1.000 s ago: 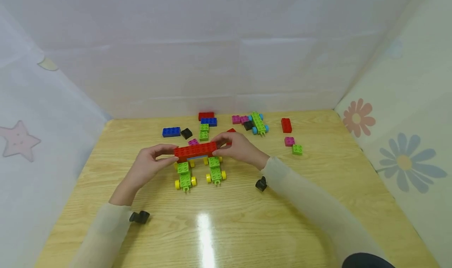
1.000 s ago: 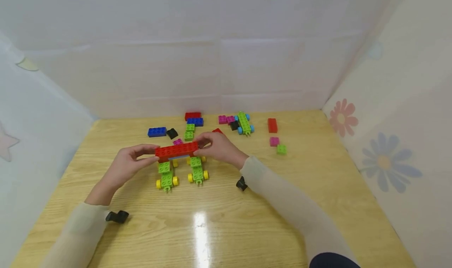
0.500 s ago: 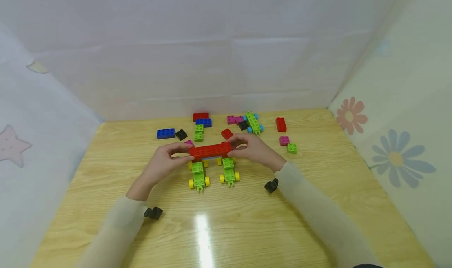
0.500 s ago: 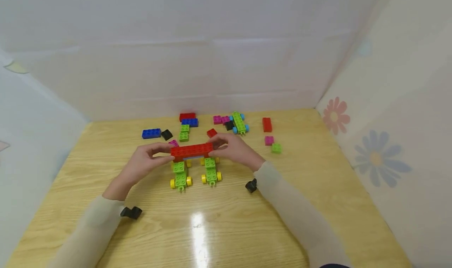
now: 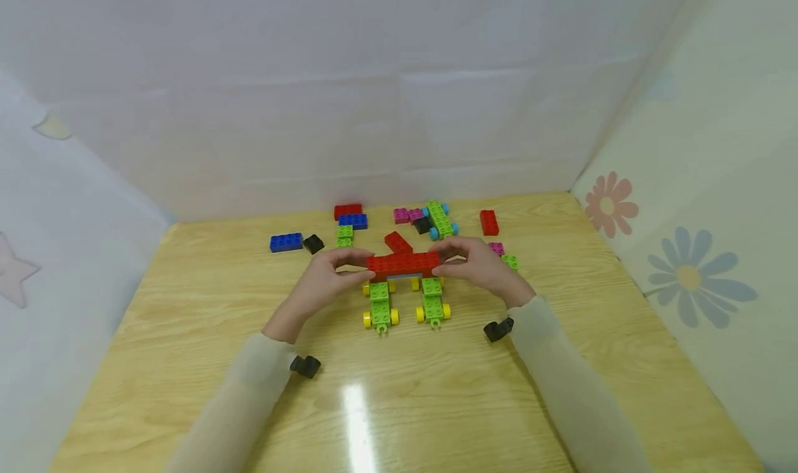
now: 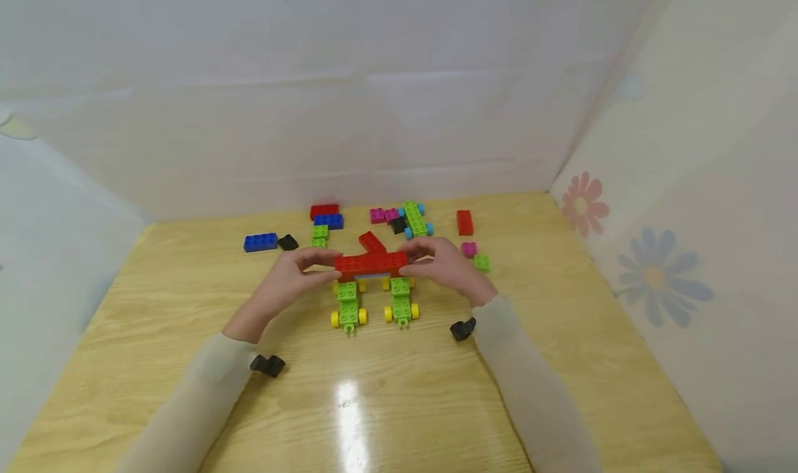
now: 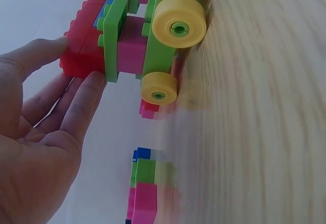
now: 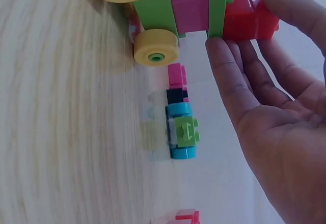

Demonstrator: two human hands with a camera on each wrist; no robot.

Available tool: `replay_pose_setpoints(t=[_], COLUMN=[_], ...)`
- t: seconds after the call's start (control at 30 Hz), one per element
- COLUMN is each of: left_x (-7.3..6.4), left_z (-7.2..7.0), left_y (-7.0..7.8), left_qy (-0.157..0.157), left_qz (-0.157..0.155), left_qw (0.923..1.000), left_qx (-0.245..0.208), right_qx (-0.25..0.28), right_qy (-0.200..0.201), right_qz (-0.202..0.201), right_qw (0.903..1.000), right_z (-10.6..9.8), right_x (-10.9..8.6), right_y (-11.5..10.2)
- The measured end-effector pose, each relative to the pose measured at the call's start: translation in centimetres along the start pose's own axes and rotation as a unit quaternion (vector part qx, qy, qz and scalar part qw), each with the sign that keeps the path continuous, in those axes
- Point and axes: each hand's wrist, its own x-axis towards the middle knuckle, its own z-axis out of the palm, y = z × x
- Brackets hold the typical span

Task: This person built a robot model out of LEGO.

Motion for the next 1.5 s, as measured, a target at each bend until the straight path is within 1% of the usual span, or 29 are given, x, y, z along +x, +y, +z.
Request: replay_pose_setpoints(t=[0.07, 0.17, 0.23, 0.37, 0.47, 0.67, 0.93, 1.1, 1.5], left_x=[0.28, 0.36, 0.32, 0.14, 0.05, 0.04, 0.01, -0.02, -0.03], left_z=[0.27, 0.4, 0.4, 0.4, 0.48, 0.65, 0.66, 0.62, 0.72], left_y=[0.1, 0.05, -0.04, -0.14, -0.16, -0.26, -0.31, -0.31, -0.16], left_qy=[-0.001, 0.002, 0.006, 0.012, 0.012, 0.011, 0.012, 0.009, 0.007], left_qz=[0.002, 0.001, 0.001, 0.0, 0.001, 0.005, 0.007, 0.013, 0.01], left_qw=[1.0, 1.0, 1.0, 0.9999, 0.9999, 0.9999, 0.9999, 0.9999, 0.9999], left_qx=[-0.002, -0.001, 0.002, 0.011, 0.009, -0.004, 0.008, 0.003, -0.004], right_qx=[0.006, 0.014, 0.013, 0.011, 0.012, 0.017, 0.017, 0.021, 0.012], right_qy=[0.003, 0.009, 0.014, 0.021, 0.022, 0.025, 0.024, 0.025, 0.029], right_qz=[0.002, 0.001, -0.002, 0.003, 0.011, 0.003, 0.0, 0.003, -0.002], right_qw=[1.0, 0.9999, 0.9998, 0.9997, 0.9996, 0.9995, 0.9996, 0.9995, 0.9995], right_z=[-0.17, -0.07, 0.03, 0.17, 0.16, 0.22, 0.3, 0.33, 0.35], right_x=[-0.21, -0.4, -0.46, -0.63, -0.7, -0.75, -0.85, -0.97, -0.88], right_y=[0.22, 0.46, 0.63, 0.62, 0.6, 0.56, 0.56, 0.38, 0.65])
